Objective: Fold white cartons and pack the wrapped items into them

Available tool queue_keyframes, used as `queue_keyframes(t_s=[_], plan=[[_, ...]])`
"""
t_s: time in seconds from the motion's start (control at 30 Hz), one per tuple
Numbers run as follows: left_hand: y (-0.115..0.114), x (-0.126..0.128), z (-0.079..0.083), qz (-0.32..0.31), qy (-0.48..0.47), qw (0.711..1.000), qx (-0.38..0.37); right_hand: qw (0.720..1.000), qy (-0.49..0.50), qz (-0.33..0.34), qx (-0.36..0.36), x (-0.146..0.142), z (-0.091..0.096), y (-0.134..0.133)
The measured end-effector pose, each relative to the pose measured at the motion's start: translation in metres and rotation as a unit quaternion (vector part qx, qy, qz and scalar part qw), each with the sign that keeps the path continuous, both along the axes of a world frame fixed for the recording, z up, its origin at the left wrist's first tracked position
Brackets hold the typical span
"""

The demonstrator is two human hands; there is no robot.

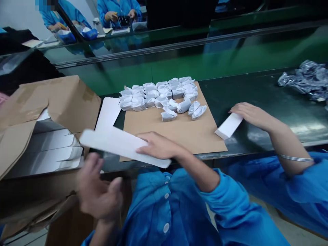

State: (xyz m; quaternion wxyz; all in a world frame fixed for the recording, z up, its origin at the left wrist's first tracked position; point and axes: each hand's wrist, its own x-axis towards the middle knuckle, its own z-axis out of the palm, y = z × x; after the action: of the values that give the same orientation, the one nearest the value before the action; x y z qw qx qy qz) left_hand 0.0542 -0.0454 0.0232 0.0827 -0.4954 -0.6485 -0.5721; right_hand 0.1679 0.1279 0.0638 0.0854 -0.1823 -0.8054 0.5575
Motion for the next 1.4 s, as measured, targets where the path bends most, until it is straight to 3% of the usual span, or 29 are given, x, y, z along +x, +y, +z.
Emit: queue_keyframes(t_s=[0.03,0.1,0.17,0.23,0.3,0.37,0.43,0.5,0.67,0.8,0.93,1.03,1.1,1.2,1.27,1.33,1.4], plan=[[-0.001,-0.007,0.01,0.013,-0.071,0.997,0.003,0.996,-0.041,0.073,0.024,0.016,0.009,0.006],[0.005,-0.026,0.022,-0.07,-0.184,0.969,-0.147,0.978,-0.109,0.158,0.075,0.042,0.023,0.011],[0.015,-0.039,0.023,-0.165,-0.28,0.908,-0.265,0.966,-0.15,0.127,0.171,0.06,0.027,0.002],[0.025,-0.041,0.017,-0.202,-0.373,0.866,-0.265,0.932,-0.166,0.027,0.321,0.07,0.022,-0.017],[0.031,-0.04,0.01,-0.236,-0.432,0.833,-0.253,0.872,-0.157,-0.042,0.462,0.076,0.012,-0.036],[0.033,-0.04,0.008,-0.308,-0.427,0.791,-0.31,0.83,-0.132,-0.027,0.541,0.081,0.005,-0.048],[0.034,-0.045,0.009,-0.364,-0.386,0.761,-0.373,0.822,-0.093,0.008,0.562,0.086,0.003,-0.05],[0.035,-0.048,0.013,-0.367,-0.342,0.771,-0.392,0.825,-0.057,0.025,0.562,0.09,0.005,-0.045],[0.043,-0.037,0.018,-0.294,-0.263,0.855,-0.337,0.802,-0.045,0.003,0.596,0.096,0.01,-0.035],[0.049,-0.024,0.016,-0.238,-0.264,0.876,-0.327,0.763,-0.085,-0.011,0.641,0.094,0.007,-0.04],[0.052,-0.029,0.011,-0.178,-0.213,0.905,-0.321,0.74,-0.083,-0.02,0.668,0.093,0.003,-0.042],[0.049,-0.038,0.011,-0.186,-0.212,0.91,-0.304,0.764,-0.068,-0.037,0.64,0.097,0.001,-0.037],[0.045,-0.033,0.013,-0.198,-0.268,0.916,-0.224,0.779,-0.076,-0.106,0.613,0.098,-0.001,-0.032],[0.042,-0.001,0.011,-0.234,-0.286,0.926,-0.078,0.764,-0.078,-0.235,0.596,0.089,-0.011,-0.037],[0.047,0.024,0.006,-0.244,-0.245,0.935,-0.073,0.763,-0.061,-0.253,0.592,0.077,-0.018,-0.049],[0.056,0.039,-0.002,-0.17,-0.218,0.956,-0.099,0.804,-0.04,-0.207,0.556,0.067,-0.021,-0.063],[0.064,0.039,-0.008,-0.107,-0.198,0.966,-0.129,0.876,-0.017,-0.141,0.46,0.063,-0.016,-0.07]])
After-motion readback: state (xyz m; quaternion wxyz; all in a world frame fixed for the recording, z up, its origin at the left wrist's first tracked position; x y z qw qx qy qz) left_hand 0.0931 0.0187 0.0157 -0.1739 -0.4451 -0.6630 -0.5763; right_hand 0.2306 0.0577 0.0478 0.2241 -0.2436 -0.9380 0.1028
